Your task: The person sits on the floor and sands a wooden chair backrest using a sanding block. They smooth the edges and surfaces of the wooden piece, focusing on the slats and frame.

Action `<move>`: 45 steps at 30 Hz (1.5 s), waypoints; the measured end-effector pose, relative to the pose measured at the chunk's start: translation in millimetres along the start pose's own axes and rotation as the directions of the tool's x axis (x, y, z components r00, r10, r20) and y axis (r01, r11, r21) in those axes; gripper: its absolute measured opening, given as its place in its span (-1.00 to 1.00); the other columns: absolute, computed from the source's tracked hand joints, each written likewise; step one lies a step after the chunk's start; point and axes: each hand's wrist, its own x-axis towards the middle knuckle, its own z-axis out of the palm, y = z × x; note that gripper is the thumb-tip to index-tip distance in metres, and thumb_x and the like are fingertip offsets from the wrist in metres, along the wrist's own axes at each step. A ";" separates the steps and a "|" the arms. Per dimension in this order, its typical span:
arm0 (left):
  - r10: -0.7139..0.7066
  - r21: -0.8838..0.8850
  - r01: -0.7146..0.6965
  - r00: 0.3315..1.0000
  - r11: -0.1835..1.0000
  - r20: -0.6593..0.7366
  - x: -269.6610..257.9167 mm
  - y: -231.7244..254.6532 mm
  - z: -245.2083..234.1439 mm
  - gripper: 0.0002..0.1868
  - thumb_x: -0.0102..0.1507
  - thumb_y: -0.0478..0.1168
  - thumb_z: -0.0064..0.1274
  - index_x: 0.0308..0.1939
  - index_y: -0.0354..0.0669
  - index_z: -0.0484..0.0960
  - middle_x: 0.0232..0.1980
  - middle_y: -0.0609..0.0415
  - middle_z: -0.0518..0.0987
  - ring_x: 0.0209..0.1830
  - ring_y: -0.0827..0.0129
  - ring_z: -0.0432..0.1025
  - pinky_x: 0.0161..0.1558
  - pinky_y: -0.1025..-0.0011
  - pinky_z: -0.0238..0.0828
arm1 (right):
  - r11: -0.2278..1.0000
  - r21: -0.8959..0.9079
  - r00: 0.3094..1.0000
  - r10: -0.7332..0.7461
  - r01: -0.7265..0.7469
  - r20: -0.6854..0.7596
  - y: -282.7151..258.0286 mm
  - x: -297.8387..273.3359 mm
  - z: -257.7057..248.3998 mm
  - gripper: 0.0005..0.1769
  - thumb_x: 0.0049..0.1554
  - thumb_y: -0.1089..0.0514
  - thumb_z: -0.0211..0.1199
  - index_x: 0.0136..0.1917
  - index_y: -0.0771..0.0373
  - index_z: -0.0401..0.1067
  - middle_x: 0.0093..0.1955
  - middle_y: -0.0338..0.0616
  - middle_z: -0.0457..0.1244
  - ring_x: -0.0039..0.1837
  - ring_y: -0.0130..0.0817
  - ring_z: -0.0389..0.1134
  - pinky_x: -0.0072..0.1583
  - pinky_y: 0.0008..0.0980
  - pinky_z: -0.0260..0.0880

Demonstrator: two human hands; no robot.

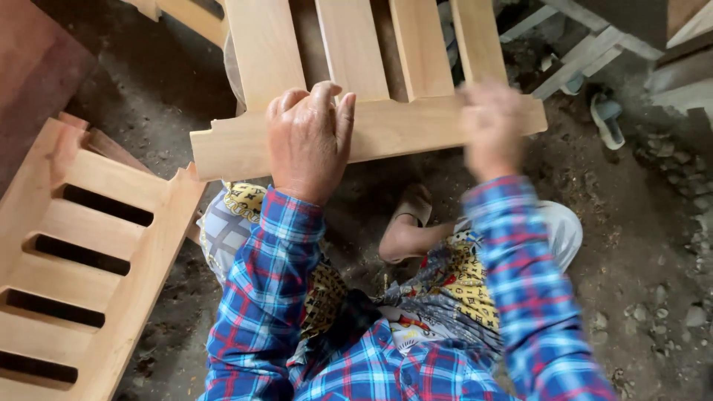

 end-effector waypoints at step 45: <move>-0.194 0.375 0.207 0.978 0.904 -0.072 -7.9 -46.8 -47.9 -0.72 0.43 0.02 -0.04 -0.13 -0.01 0.68 -0.38 0.05 0.66 -0.41 0.07 0.48 -0.26 0.14 0.27 | 0.942 0.258 0.956 -0.255 0.213 0.144 -300.7 2.5 -4.2 -0.51 0.17 0.16 0.18 0.37 -0.03 0.48 0.57 -0.09 0.11 0.60 0.14 0.10 0.54 0.29 0.02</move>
